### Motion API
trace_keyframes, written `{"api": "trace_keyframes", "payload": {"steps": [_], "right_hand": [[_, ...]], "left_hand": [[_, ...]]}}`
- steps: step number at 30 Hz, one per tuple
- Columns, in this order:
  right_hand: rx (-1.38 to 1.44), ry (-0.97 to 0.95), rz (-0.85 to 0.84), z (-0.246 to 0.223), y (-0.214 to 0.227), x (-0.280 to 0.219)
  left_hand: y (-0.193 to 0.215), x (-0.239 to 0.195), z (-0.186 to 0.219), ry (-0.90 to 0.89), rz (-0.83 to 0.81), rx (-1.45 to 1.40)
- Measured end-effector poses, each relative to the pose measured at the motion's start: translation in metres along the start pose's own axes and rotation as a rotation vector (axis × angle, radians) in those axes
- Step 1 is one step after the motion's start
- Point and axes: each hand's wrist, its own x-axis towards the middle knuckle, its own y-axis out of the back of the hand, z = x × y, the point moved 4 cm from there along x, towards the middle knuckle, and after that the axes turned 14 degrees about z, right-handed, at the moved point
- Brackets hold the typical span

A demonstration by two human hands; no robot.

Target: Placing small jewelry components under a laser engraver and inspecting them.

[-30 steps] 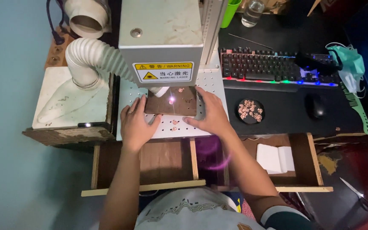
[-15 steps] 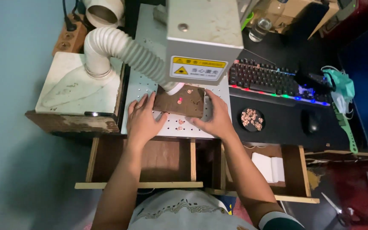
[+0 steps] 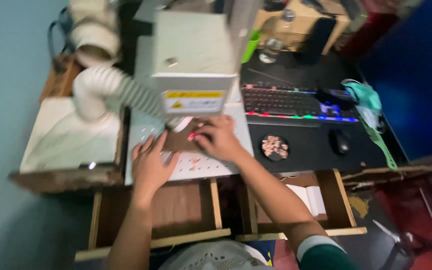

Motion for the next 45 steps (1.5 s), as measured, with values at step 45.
{"api": "trace_keyframes", "payload": {"steps": [45], "right_hand": [[-0.071, 0.218, 0.055, -0.009, 0.002, -0.040]], "left_hand": [[-0.002, 0.000, 0.000, 0.070, -0.029, -0.061]]}}
